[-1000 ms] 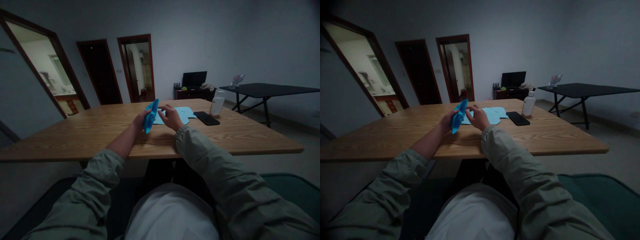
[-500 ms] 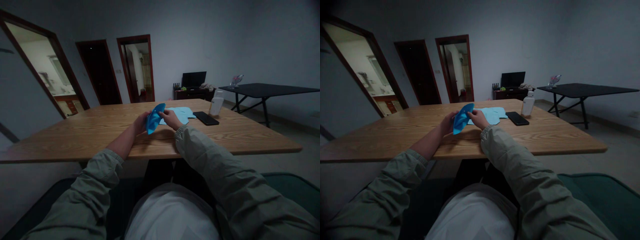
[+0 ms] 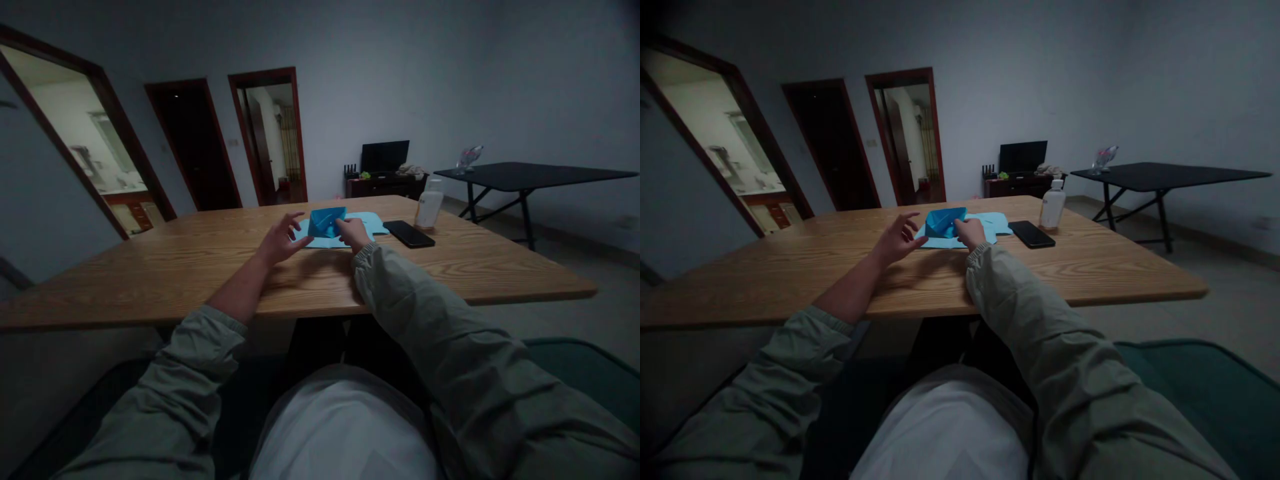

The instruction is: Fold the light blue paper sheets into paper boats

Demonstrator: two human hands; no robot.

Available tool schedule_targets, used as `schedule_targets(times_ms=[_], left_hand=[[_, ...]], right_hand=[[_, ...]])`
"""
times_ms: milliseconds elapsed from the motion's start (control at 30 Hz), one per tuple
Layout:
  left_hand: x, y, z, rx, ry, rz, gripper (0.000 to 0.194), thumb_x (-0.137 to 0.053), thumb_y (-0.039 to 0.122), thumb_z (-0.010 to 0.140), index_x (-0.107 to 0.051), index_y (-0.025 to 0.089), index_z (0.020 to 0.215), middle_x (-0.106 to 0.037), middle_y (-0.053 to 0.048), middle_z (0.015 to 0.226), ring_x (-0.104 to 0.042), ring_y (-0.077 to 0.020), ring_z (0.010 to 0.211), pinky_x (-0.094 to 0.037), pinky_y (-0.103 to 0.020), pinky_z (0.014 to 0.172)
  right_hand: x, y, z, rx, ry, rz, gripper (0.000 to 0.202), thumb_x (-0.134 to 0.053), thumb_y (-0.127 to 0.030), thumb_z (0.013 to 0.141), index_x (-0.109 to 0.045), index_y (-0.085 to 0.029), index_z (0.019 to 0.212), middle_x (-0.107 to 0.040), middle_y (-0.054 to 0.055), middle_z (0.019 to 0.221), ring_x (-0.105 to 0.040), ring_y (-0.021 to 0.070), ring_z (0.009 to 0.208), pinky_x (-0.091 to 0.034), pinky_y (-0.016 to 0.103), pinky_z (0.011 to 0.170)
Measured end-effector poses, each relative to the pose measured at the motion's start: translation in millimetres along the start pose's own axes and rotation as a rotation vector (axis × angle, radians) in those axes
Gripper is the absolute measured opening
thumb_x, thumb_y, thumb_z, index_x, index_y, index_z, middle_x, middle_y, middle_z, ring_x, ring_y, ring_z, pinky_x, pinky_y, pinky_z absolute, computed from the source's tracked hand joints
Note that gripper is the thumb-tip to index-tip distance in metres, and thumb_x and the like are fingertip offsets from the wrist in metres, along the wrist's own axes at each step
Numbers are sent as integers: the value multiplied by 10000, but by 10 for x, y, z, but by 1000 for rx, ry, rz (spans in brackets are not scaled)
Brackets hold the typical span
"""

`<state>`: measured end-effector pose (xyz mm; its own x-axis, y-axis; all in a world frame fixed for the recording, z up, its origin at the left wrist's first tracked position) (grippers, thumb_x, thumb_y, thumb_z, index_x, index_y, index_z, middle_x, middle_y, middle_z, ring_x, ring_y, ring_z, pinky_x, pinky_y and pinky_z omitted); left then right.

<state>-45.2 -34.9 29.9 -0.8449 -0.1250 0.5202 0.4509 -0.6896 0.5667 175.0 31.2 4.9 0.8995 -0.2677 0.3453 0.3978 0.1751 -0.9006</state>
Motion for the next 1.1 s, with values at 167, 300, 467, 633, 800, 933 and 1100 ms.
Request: schedule_targets(times_ms=[167,300,467,633,800,933,1100], left_hand=[[-80,44,15,-39,-71,15,383,-786,289,642,-672,238,1005,-598,-3,803,-505,-120,635,-415,-244,670],[-13,-106,72,26,-23,-9,178,-753,307,680,-661,198,786,-603,-20,730,-527,-136,620,-409,-257,626],[269,-375,125,256,60,-258,259,-692,372,718,-569,172,829,-616,-17,679,-607,-148,607,-434,-242,548],[411,-480,105,329,30,-441,262,-674,316,690,-514,168,837,-605,0,716,-649,-158,640,-473,-233,527],[364,-486,97,323,-17,-457,239,-667,284,684,-524,164,833,-577,8,732,-631,-140,655,-502,-234,531],[333,-465,92,334,-52,-461,244,-673,280,673,-523,162,824,-574,3,752,-619,-138,677,-519,-243,544],[324,-441,69,367,-78,-431,262,-692,277,656,-534,161,829,-582,-5,782,-614,-140,702,-531,-255,561]], right_hand=[[-26,-17,-40,-54,-84,12,264,-563,-367,813,-604,-133,700,-662,79,617,-561,120,444,-368,208,396],[-28,-92,-75,-13,-136,68,296,-486,-400,870,-585,-137,777,-658,66,651,-530,99,431,-351,196,388],[48,-197,-165,402,-71,-34,259,-535,-365,846,-590,-166,1003,-665,20,775,-522,88,521,-411,200,512],[56,-298,-390,680,-143,-220,432,-545,-281,835,-549,-200,1260,-660,-6,814,-504,93,544,-408,227,619],[-7,-392,-517,766,-221,-311,421,-534,-280,851,-565,-193,1262,-632,-24,689,-510,113,570,-366,227,617],[-51,-385,-487,733,-293,-371,265,-516,-338,871,-687,-155,957,-623,-3,648,-500,113,571,-338,232,595],[-94,-321,-441,543,-455,-287,274,-509,-364,883,-670,-149,827,-579,-25,541,-476,100,512,-330,216,540]])
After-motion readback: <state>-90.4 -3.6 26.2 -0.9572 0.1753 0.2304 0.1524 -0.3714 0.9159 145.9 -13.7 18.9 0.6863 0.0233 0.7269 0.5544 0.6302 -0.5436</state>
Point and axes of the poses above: each hand's wrist, its own z-axis towards the middle knuckle, its own x-axis out of the back of the hand, y = z × x, the point moved 2 cm from there along z, towards the middle knuckle
